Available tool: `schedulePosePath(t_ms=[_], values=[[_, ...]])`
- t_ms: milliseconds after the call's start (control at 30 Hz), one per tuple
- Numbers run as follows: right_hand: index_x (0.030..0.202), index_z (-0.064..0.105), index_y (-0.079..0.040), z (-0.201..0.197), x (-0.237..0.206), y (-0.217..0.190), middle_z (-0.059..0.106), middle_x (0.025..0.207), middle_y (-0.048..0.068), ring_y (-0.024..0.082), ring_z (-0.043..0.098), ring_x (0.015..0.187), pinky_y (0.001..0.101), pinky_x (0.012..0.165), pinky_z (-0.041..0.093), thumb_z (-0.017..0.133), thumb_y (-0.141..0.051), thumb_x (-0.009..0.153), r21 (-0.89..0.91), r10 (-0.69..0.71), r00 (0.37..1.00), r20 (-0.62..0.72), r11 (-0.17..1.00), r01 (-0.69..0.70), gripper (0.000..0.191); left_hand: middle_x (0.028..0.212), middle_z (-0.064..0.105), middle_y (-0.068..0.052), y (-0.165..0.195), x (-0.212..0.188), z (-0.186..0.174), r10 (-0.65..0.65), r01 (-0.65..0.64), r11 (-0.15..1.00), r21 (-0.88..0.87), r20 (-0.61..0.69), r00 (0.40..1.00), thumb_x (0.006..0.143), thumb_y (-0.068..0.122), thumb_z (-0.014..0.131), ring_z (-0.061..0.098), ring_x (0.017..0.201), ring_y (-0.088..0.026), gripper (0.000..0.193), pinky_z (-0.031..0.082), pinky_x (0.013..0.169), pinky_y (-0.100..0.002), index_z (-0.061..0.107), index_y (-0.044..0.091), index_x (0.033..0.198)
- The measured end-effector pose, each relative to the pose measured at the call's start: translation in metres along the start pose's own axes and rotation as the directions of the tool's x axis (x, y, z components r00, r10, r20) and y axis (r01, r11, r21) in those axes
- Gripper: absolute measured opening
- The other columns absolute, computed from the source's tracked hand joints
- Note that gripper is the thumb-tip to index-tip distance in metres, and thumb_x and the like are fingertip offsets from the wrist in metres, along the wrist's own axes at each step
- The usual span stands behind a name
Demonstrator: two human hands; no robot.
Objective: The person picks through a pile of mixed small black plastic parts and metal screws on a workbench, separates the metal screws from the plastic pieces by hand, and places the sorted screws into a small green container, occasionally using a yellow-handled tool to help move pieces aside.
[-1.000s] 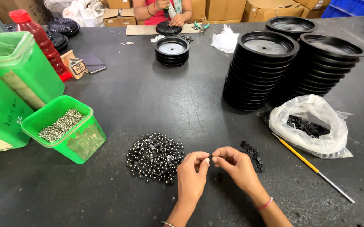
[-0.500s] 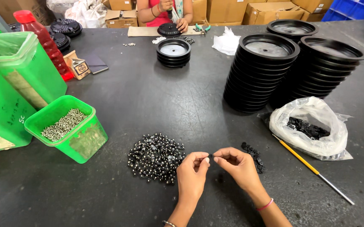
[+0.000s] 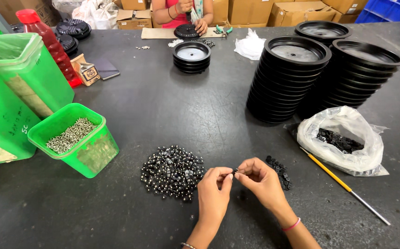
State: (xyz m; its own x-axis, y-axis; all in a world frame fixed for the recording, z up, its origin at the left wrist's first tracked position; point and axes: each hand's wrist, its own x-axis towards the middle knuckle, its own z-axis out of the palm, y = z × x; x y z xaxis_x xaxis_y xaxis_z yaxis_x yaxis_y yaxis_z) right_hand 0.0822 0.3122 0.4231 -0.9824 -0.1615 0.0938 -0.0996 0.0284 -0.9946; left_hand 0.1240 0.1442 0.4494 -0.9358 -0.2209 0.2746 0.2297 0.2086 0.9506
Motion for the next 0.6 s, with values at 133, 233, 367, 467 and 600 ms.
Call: schedulePosePath(t_ms=[133, 233, 367, 467, 600], values=[[0.101, 0.066, -0.002, -0.0002, 0.0017, -0.0007, 0.072, 0.094, 0.002, 0.008, 0.069, 0.088, 0.0258, 0.081, 0.057, 0.073, 0.0, 0.087, 0.016, 0.008, 1.0, 0.01, 1.0, -0.009, 0.016, 0.09, 0.073, -0.01, 0.0004, -0.0006, 0.0004, 0.063, -0.064, 0.997, 0.037, 0.011, 0.998, 0.088, 0.003, 0.07, 0.074, 0.075, -0.022, 0.01, 0.059, 0.067, -0.031, 0.071, 0.001, 0.098], [0.104, 0.067, -0.001, -0.002, 0.0023, -0.0015, 0.073, 0.094, 0.002, 0.009, 0.069, 0.088, 0.0262, 0.082, 0.057, 0.075, -0.001, 0.086, 0.01, 0.014, 1.0, 0.024, 1.0, -0.014, 0.019, 0.091, 0.073, -0.01, 0.001, 0.0002, -0.0012, 0.088, -0.089, 0.995, 0.042, 0.03, 0.996, 0.089, 0.002, 0.068, 0.074, 0.076, -0.023, 0.01, 0.058, 0.068, -0.033, 0.071, 0.002, 0.098], [0.11, 0.076, -0.002, -0.0041, 0.002, -0.0028, 0.078, 0.097, 0.003, 0.009, 0.072, 0.089, 0.0262, 0.082, 0.058, 0.076, -0.004, 0.084, -0.045, 0.074, 0.997, 0.018, 0.996, -0.073, 0.026, 0.091, 0.071, -0.011, 0.0025, 0.0011, -0.0035, 0.085, -0.088, 0.994, 0.057, 0.061, 0.995, 0.089, 0.001, 0.067, 0.072, 0.075, -0.025, 0.009, 0.057, 0.067, -0.035, 0.07, 0.002, 0.098], [0.105, 0.081, 0.0, -0.0081, 0.001, -0.0031, 0.077, 0.097, 0.003, 0.011, 0.072, 0.089, 0.0268, 0.08, 0.057, 0.078, -0.006, 0.085, -0.214, -0.058, 0.997, 0.057, 0.974, 0.069, 0.021, 0.09, 0.07, -0.011, 0.0041, -0.0001, -0.004, 0.075, -0.08, 0.995, 0.064, 0.078, 0.994, 0.089, 0.001, 0.066, 0.07, 0.073, -0.026, 0.009, 0.055, 0.066, -0.036, 0.069, 0.002, 0.098], [0.102, 0.08, -0.002, -0.0094, 0.0044, 0.0028, 0.08, 0.091, 0.002, 0.009, 0.071, 0.085, 0.0261, 0.078, 0.058, 0.078, -0.005, 0.083, -0.174, 0.054, 0.998, -0.006, 0.983, -0.055, 0.02, 0.092, 0.071, -0.012, 0.0046, 0.0006, -0.003, 0.112, -0.117, 0.991, 0.062, 0.075, 0.991, 0.09, 0.0, 0.065, 0.07, 0.075, -0.028, 0.01, 0.055, 0.066, -0.038, 0.069, 0.002, 0.098]])
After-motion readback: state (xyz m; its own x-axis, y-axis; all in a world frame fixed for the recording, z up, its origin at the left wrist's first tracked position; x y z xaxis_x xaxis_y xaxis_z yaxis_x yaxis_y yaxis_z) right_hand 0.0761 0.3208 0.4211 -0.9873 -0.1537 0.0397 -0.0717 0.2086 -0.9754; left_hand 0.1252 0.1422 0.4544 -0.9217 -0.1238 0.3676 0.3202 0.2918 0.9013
